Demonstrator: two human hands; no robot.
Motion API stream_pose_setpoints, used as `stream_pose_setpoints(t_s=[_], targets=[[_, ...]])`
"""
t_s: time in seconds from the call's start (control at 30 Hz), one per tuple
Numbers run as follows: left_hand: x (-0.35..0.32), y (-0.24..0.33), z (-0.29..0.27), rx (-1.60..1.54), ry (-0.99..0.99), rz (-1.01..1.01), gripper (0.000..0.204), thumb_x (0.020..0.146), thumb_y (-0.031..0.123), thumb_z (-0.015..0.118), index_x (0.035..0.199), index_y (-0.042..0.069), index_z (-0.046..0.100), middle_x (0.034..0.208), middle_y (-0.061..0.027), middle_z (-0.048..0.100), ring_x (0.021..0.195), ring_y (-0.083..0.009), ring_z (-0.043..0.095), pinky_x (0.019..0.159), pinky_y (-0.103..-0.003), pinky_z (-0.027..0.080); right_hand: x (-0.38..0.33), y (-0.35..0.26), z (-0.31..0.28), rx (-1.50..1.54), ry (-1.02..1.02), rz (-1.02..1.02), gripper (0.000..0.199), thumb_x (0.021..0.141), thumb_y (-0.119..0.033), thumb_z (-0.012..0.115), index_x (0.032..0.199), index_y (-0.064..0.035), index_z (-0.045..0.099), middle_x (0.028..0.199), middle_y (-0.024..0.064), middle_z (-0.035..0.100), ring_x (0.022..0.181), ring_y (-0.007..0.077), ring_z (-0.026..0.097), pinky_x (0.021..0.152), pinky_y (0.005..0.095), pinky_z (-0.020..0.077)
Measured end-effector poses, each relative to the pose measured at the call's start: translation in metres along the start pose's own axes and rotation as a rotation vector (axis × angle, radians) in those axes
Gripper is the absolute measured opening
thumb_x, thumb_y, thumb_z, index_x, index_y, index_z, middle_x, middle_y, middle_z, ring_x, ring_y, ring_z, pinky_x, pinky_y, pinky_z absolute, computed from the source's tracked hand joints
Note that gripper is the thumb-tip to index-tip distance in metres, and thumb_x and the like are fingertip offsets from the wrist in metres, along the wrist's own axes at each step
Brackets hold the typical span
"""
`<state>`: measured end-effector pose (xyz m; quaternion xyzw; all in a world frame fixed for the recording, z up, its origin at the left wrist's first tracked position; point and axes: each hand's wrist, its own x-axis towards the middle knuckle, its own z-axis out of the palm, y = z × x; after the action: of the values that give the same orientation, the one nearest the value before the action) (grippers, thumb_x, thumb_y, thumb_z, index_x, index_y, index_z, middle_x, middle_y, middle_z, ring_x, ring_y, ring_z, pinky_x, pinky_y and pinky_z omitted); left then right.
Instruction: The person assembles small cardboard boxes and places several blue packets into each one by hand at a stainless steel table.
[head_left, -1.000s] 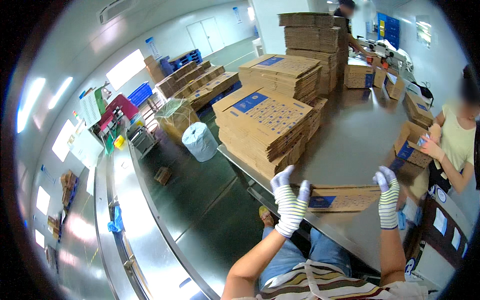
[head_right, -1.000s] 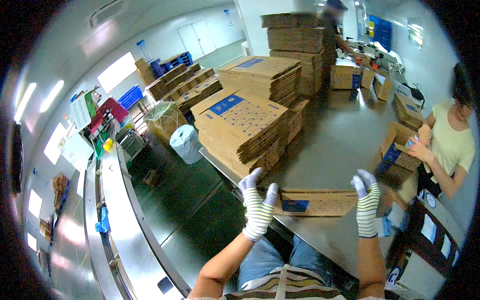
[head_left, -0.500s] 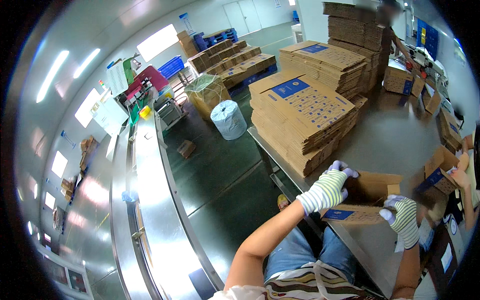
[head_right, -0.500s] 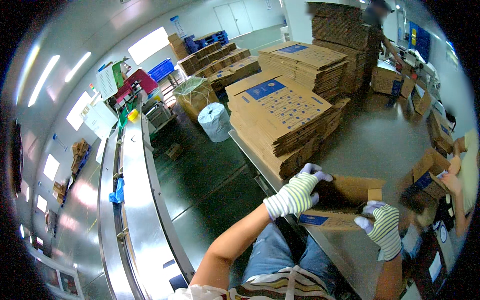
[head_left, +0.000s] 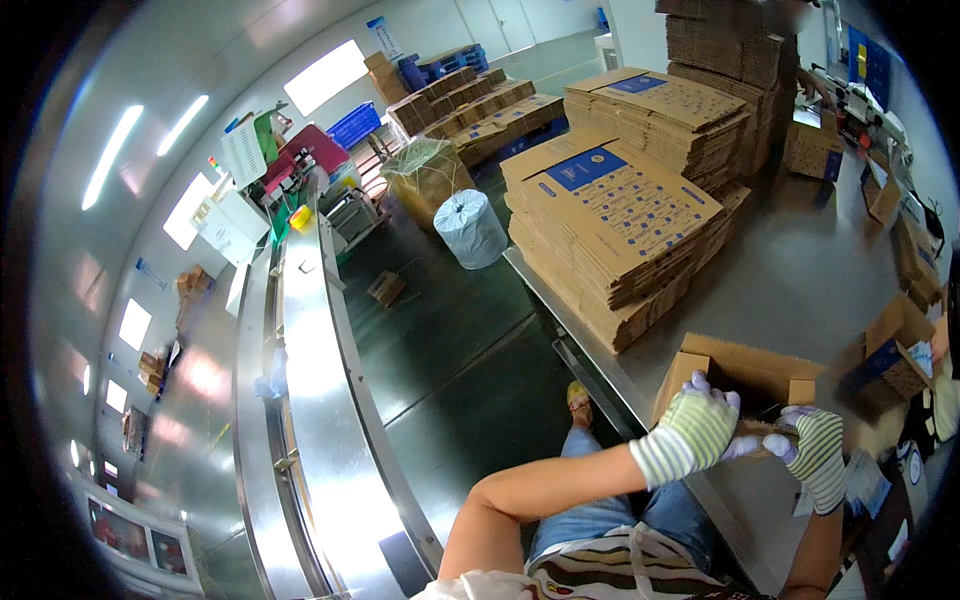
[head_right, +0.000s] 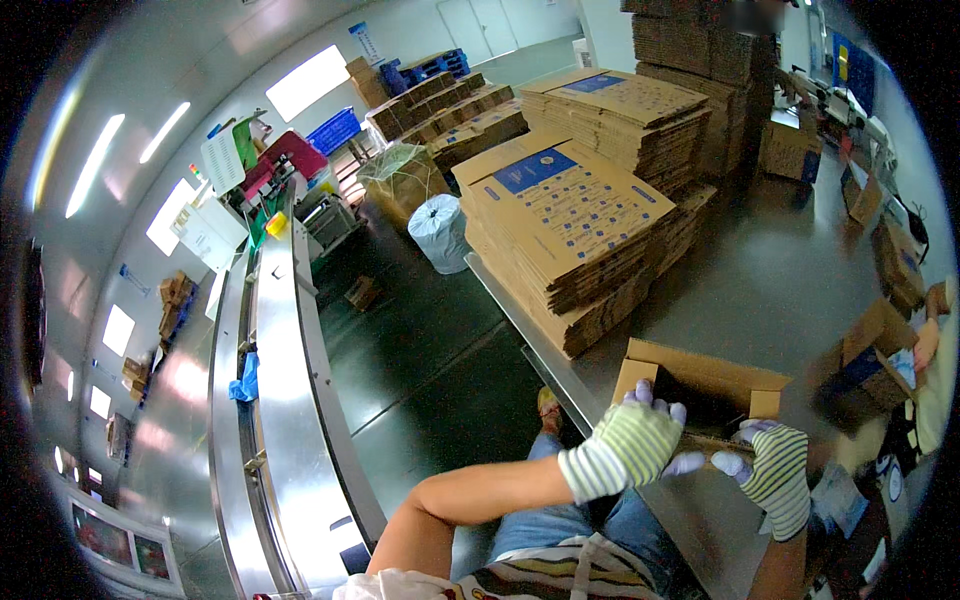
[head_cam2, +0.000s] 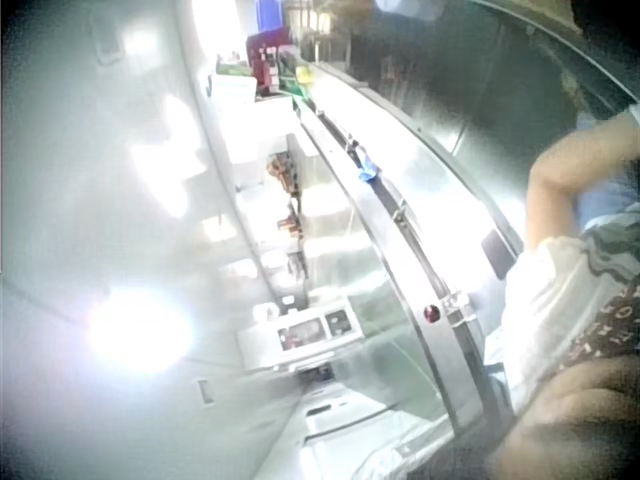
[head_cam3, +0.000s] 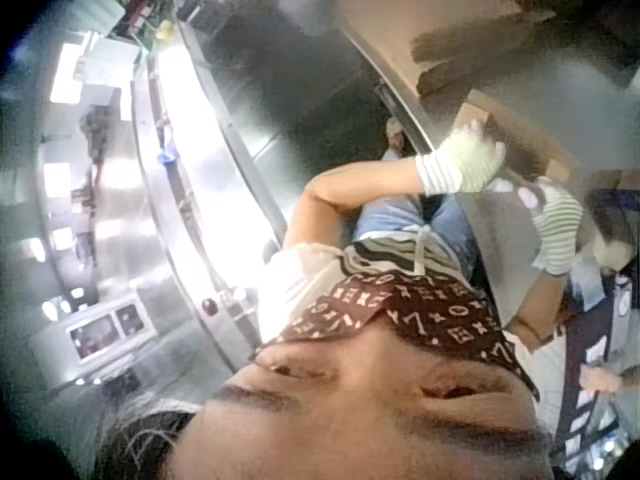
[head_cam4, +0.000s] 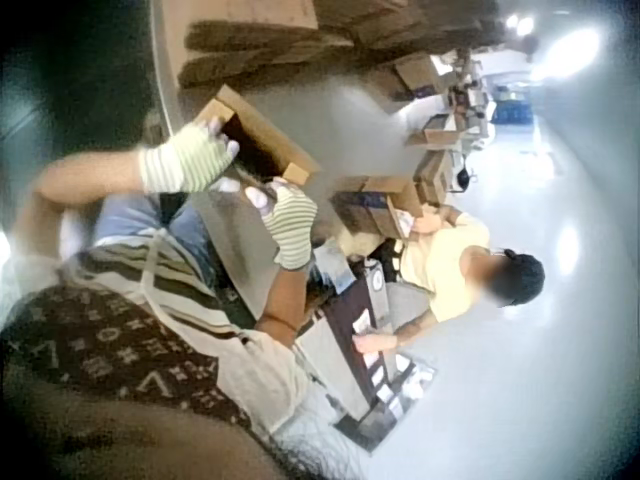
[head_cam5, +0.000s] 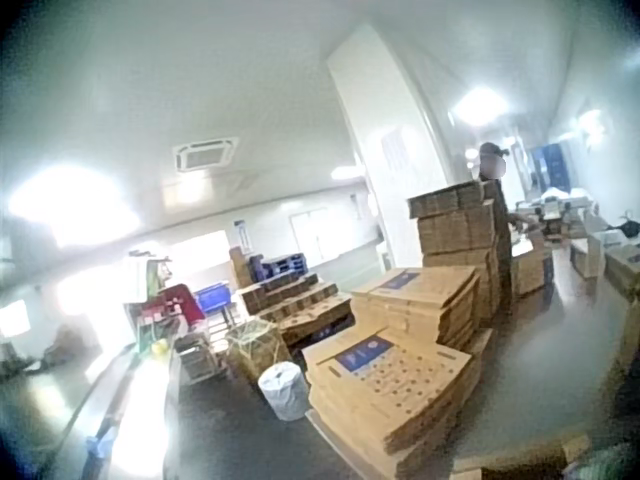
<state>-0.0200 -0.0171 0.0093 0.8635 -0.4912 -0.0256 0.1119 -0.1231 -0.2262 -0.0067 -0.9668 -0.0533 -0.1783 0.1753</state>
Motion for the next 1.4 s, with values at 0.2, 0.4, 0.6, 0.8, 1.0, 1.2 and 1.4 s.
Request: stream_pose_setpoints(t_s=[0.2, 0.4, 0.6, 0.8, 1.0, 1.2, 1.4], targets=[[0.052, -0.04, 0.007, -0.208, -0.113, 0.143, 0.064, 0.096, 0.046, 0.032, 0.064, 0.001, 0.064, 0.064, -0.0216, 0.061, 0.066, -0.0381, 0.062, 0.065, -0.044, 0.05, 0.005, 0.013, 0.013, 0.038, 0.101, 0.043, 0.048, 0.084, -0.044, 0.057, 0.079, 0.0037, 0.064, 0.075, 0.0178, 0.063, 0.071, 0.033, 0.061, 0.069, 0.0418, 0.048], [0.075, -0.029, 0.041, -0.179, 0.107, 0.19, 0.04, 0.092, 0.036, 0.045, 0.09, 0.0, 0.063, 0.078, -0.0192, 0.064, 0.072, -0.035, 0.063, 0.067, -0.042, 0.051, 0.02, -0.001, 0.027, -0.106, 0.302, 0.037, 0.013, 0.084, -0.015, 0.057, 0.09, -0.0046, 0.063, 0.094, 0.0122, 0.064, 0.091, 0.0289, 0.057, 0.087, 0.0421, 0.0407], [0.048, 0.004, 0.052, 0.06, 0.244, 0.39, 0.067, 0.075, 0.044, 0.068, 0.114, -0.007, 0.048, 0.091, -0.0206, 0.061, 0.08, -0.0341, 0.063, 0.069, -0.041, 0.051, 0.013, 0.011, 0.025, -0.093, 0.256, 0.066, 0.015, 0.084, -0.014, 0.057, 0.093, -0.0044, 0.063, 0.099, 0.0108, 0.063, 0.095, 0.0286, 0.056, 0.086, 0.0397, 0.0416], [0.036, -0.017, 0.037, -0.186, -0.021, 0.253, 0.064, 0.072, 0.041, 0.071, 0.112, -0.005, 0.051, 0.099, -0.0234, 0.062, 0.087, -0.0365, 0.063, 0.074, -0.042, 0.052, -0.01, -0.023, -0.011, -0.047, 0.424, 0.119, 0.024, 0.084, -0.019, 0.061, 0.103, -0.0041, 0.06, 0.117, 0.0139, 0.057, 0.109, 0.0286, 0.052, 0.096, 0.0408, 0.0385], [0.023, -0.012, -0.013, -1.006, 0.281, 0.02, 0.059, 0.08, 0.036, 0.071, 0.117, -0.003, 0.046, 0.107, -0.0234, 0.06, 0.099, -0.0288, 0.061, 0.082, -0.036, 0.05, -0.054, 0.007, 0.002, 0.408, 0.587, 0.351, 0.069, 0.082, -0.032, 0.068, 0.134, 0.0003, 0.036, 0.122, 0.0174, 0.051, 0.114, 0.0291, 0.05, 0.098, 0.0431, 0.0404], [0.001, -0.007, 0.083, -1.525, 0.067, 0.069, 0.06, 0.085, 0.019, 0.066, 0.133, 0.0, 0.036, 0.128, -0.0129, 0.05, 0.116, -0.0239, 0.05, 0.098, -0.035, 0.042, 0.002, -0.075, -0.047, 0.111, 0.402, 0.307, 0.06, 0.075, -0.036, 0.073, 0.118, 0.0001, 0.05, 0.099, 0.0186, 0.06, 0.093, 0.0304, 0.06, 0.082, 0.0423, 0.0487], [-0.011, -0.015, 0.167, -2.268, -0.184, -0.17, 0.058, 0.083, 0.02, 0.069, 0.131, 0.004, 0.04, 0.13, -0.0099, 0.049, 0.118, -0.0268, 0.05, 0.093, -0.04, 0.049, 0.029, -0.059, 0.011, -0.232, -0.11, 0.189, 0.054, 0.071, -0.038, 0.07, 0.108, -0.0005, 0.057, 0.095, 0.0176, 0.06, 0.089, 0.0323, 0.06, 0.077, 0.0427, 0.0495]])
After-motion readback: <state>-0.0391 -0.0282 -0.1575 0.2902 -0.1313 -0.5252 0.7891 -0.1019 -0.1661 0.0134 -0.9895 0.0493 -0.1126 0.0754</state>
